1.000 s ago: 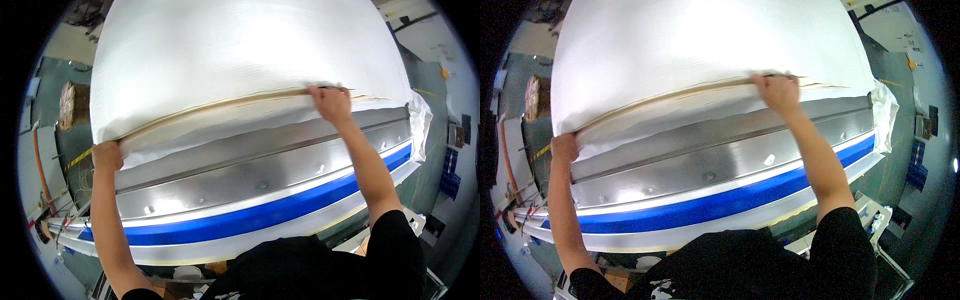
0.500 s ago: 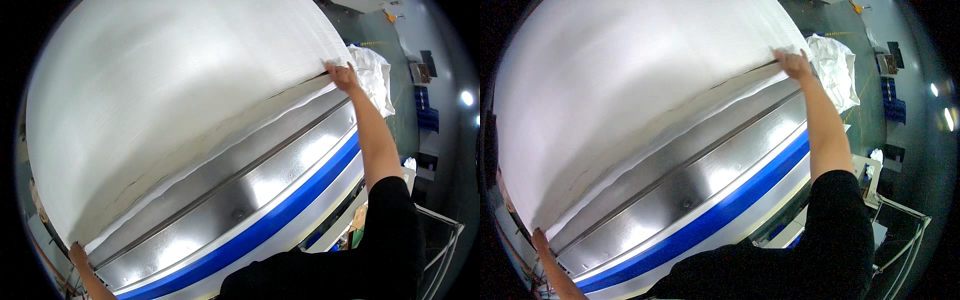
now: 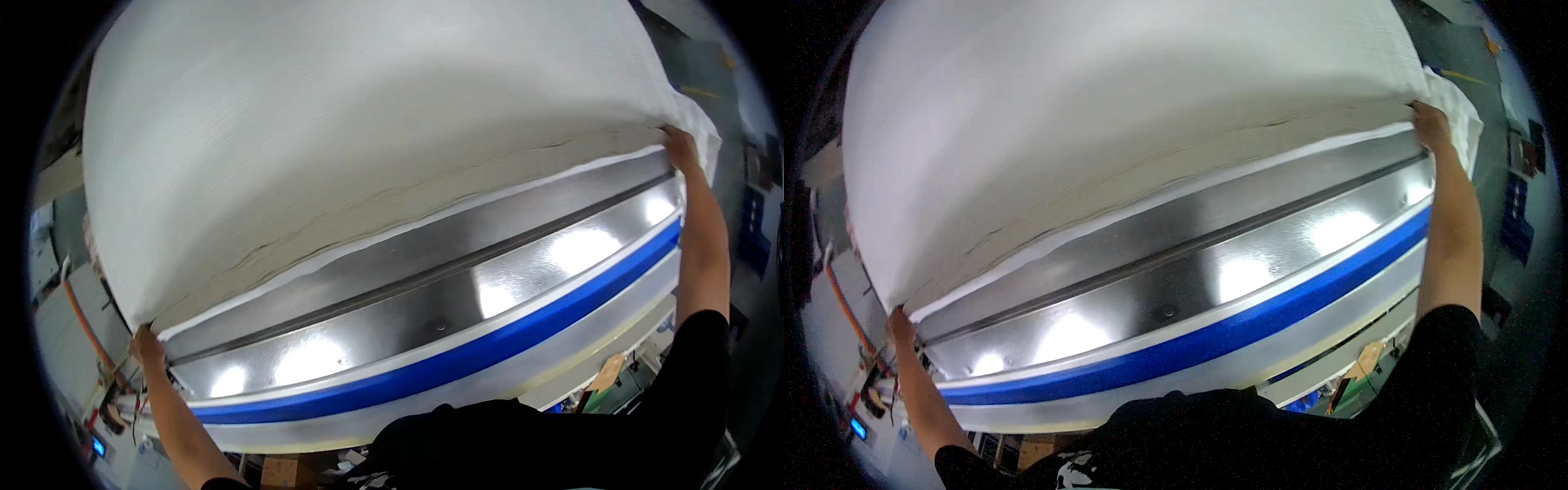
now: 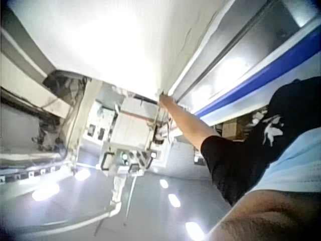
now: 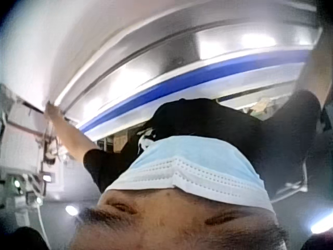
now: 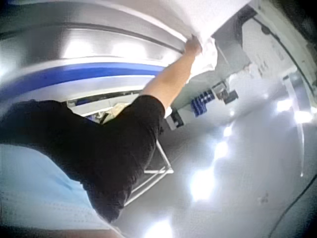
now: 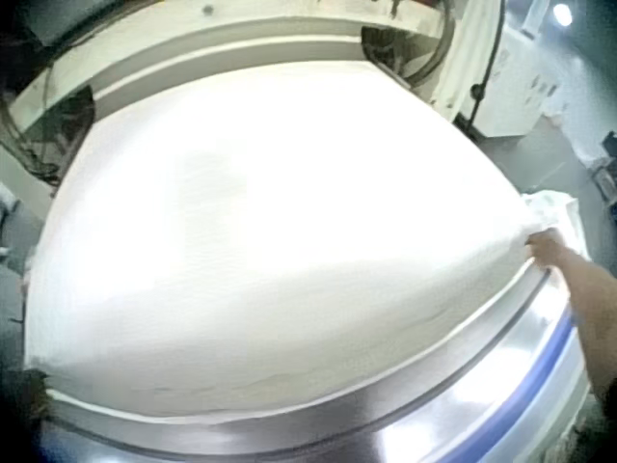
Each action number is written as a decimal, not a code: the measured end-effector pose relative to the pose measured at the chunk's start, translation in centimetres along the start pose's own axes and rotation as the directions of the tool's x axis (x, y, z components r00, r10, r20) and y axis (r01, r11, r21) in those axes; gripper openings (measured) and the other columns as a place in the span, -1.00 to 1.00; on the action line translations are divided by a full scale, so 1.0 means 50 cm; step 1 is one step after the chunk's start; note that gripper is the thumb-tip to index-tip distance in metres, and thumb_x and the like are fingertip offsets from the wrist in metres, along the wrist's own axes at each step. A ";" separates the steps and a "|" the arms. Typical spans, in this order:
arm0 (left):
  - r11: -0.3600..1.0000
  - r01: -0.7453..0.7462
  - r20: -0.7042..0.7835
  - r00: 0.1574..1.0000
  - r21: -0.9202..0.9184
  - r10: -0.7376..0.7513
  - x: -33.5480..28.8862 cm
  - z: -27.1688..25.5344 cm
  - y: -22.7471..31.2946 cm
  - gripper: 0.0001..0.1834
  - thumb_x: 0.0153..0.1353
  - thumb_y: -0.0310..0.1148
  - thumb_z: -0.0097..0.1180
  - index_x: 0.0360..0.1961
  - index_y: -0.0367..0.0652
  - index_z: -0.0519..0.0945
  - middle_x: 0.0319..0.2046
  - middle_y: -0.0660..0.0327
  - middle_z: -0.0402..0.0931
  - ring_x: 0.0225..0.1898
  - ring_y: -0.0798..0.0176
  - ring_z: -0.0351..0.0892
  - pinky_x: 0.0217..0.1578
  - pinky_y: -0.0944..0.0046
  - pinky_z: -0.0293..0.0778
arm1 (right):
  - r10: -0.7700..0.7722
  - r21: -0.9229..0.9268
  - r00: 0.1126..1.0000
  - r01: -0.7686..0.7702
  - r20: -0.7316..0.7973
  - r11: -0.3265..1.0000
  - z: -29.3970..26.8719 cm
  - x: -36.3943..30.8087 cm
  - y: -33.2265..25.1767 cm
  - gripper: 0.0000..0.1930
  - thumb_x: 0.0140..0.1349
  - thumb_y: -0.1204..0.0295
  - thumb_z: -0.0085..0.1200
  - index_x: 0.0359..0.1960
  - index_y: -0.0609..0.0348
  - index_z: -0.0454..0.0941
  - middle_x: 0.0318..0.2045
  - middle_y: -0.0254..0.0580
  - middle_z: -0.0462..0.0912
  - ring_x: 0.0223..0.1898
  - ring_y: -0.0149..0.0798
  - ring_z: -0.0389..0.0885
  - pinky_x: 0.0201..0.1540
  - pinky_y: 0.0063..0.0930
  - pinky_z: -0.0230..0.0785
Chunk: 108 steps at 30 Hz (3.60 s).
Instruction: The person repeatedly feeds individual white paper sheets into a machine's input slot, aligning and inserting each sheet by hand. The person also briefly adjusts the head-mounted camera strap during the task.
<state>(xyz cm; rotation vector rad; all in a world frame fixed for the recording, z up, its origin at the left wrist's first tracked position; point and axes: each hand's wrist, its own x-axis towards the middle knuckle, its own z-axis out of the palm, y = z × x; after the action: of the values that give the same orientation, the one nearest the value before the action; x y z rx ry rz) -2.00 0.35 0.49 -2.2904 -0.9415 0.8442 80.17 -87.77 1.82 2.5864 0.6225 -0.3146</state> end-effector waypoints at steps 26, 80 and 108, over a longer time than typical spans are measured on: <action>0.849 -0.527 0.703 0.616 0.033 0.355 -0.462 -0.061 0.039 -0.73 0.07 -0.43 -0.05 -0.22 -0.02 0.63 -0.13 0.17 0.57 -0.07 0.08 0.55 -0.08 0.09 0.45 | -0.241 -0.170 0.852 0.354 0.465 0.920 0.016 -0.466 0.152 -0.66 0.02 0.54 -0.08 -0.14 0.10 0.57 -0.23 0.01 0.61 -0.16 0.03 0.56 -0.06 -0.16 0.39; 0.113 -0.078 -0.107 0.955 -0.990 -0.277 -0.738 -0.447 0.646 -0.81 0.11 -0.34 0.10 -0.23 -0.04 0.61 -0.38 0.19 0.59 -0.52 0.18 0.57 -0.46 0.23 0.48 | -0.727 0.356 0.610 0.633 0.315 0.687 -0.121 -0.616 -0.584 -0.86 -0.14 0.38 0.07 -0.51 0.08 0.60 -0.46 -0.01 0.63 -0.36 0.01 0.60 -0.26 -0.20 0.44; 0.065 0.391 0.389 0.920 -0.918 -0.046 -1.181 0.137 0.615 -0.67 0.11 -0.18 -0.05 -0.15 -0.01 0.59 -0.18 0.08 0.57 -0.15 -0.06 0.54 -0.13 0.00 0.47 | -0.937 0.303 0.258 0.897 0.235 0.322 -0.062 -1.132 -1.097 -0.67 0.13 0.08 -0.05 -0.32 0.04 0.59 -0.42 -0.10 0.65 -0.32 0.02 0.61 -0.24 -0.13 0.42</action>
<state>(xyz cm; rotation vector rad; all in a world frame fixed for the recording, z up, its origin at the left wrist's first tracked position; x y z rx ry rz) -27.09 -61.55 -3.80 -2.8966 -2.6125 0.2615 4.96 -63.91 1.73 1.7763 1.9854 -1.2136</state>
